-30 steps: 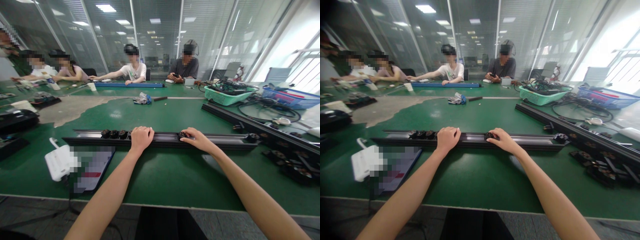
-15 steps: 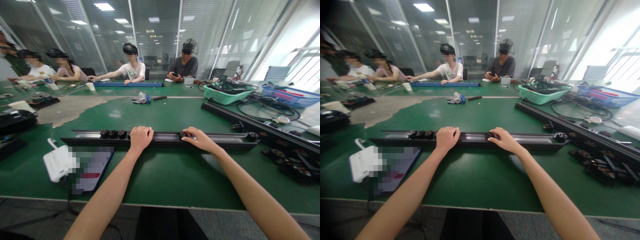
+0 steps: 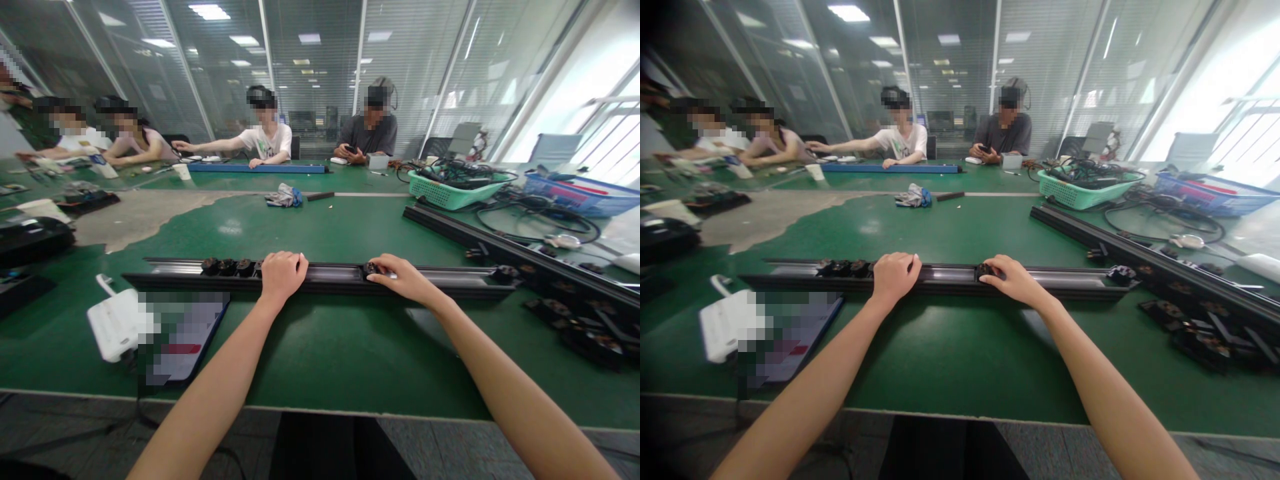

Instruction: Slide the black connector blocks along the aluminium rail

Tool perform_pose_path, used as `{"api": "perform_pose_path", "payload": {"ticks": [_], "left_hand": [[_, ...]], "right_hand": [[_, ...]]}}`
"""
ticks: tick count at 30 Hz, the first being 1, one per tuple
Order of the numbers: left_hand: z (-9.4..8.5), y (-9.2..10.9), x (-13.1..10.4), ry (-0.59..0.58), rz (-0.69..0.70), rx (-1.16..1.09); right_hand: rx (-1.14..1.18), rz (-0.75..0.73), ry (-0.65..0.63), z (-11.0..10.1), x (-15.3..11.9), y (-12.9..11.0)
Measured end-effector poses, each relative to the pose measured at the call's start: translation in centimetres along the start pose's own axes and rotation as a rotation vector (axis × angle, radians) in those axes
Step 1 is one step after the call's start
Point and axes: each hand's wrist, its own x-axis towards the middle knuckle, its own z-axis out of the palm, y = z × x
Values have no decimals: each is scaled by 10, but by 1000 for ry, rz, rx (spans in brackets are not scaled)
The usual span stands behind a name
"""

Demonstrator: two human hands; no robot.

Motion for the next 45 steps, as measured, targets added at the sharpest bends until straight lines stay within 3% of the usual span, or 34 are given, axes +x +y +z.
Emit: {"api": "perform_pose_path", "payload": {"ticks": [45], "left_hand": [[-1,1,0,2,-2,-7]], "right_hand": [[9,45,-22,-10,-6,5]]}}
